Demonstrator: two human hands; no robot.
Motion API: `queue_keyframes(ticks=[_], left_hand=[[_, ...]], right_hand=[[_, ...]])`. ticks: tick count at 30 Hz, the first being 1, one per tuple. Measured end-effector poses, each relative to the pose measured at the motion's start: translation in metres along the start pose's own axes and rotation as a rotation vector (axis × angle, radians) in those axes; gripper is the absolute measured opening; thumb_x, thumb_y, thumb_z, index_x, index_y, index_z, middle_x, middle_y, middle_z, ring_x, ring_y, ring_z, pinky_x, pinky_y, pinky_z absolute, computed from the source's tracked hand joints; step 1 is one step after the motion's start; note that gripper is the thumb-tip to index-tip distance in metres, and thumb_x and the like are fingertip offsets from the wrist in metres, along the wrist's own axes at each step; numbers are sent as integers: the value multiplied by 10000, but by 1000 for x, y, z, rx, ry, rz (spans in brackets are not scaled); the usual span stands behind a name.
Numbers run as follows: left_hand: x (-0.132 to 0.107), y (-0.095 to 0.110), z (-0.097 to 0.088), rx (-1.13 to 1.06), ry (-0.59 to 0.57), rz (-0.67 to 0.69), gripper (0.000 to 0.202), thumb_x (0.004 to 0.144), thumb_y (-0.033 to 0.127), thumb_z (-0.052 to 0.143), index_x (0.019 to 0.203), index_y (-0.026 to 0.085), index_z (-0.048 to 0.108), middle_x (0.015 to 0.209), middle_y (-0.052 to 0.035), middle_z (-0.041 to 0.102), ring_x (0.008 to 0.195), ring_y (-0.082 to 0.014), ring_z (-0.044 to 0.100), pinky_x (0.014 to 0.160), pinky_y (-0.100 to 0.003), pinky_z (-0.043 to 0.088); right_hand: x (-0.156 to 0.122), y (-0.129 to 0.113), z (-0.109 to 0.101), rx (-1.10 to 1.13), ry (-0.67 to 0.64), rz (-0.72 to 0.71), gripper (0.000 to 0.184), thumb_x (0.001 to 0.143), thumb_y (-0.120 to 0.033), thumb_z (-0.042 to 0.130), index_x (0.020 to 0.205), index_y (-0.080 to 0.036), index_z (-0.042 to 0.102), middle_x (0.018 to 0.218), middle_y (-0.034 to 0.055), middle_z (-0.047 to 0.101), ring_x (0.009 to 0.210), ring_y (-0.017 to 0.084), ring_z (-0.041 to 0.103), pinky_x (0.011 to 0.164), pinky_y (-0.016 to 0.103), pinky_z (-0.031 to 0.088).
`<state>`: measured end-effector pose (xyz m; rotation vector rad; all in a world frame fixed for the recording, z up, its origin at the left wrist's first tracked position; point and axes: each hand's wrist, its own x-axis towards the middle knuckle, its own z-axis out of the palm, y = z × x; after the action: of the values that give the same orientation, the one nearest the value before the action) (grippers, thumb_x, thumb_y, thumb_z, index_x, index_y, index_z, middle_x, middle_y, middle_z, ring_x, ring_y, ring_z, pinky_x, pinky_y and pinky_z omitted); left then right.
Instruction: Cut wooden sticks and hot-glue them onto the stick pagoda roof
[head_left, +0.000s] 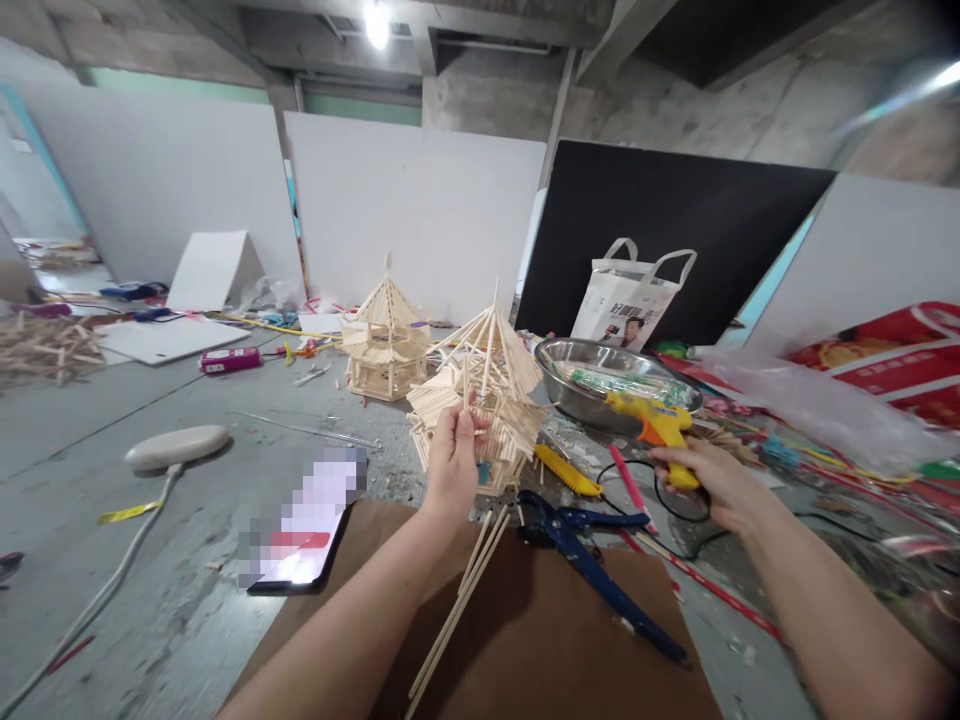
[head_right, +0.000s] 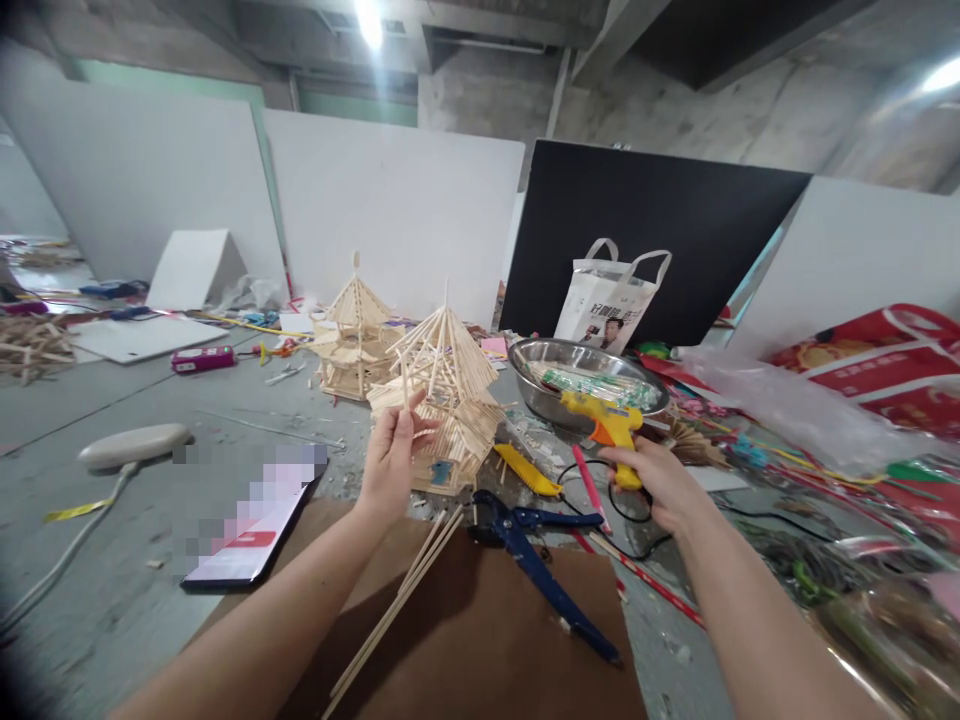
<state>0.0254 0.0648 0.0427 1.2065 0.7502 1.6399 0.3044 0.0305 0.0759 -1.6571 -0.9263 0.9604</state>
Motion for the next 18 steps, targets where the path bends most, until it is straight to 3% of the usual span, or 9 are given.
queue_keyframes(ticks=[3,8,14,18], left_hand=[[6,1,-4,63,6,26,256,812,391,387,883,176,506,933,-59,569,868,-127,527,777,-278,414],[12,4,-9,121,19,40,258,789,400,424,766,162,521,857,-56,587,834,-130,527,733,-250,405],[7,11,-5,142,81,23,270,786,413,421,753,160,507,802,-37,559,697,-101,511,588,-205,408],[4,12,-3,109,87,-40,291,781,448,410,745,164,463,530,48,414,409,-46,341,381,-163,266]], right_hand=[[-16,-16,10,168,-107,-43,116,671,-259,583,663,-170,509,627,20,509,509,88,488,441,199,420],[-36,-40,31,285,-271,-80,139,649,-251,607,644,-161,502,596,-11,476,542,96,501,480,208,425],[-56,-69,57,38,-314,-238,271,674,-257,560,909,-125,529,514,-17,498,453,83,442,418,201,362],[-64,-77,71,-103,-324,-360,289,672,-259,559,927,-126,524,498,-40,473,433,76,422,428,212,373]])
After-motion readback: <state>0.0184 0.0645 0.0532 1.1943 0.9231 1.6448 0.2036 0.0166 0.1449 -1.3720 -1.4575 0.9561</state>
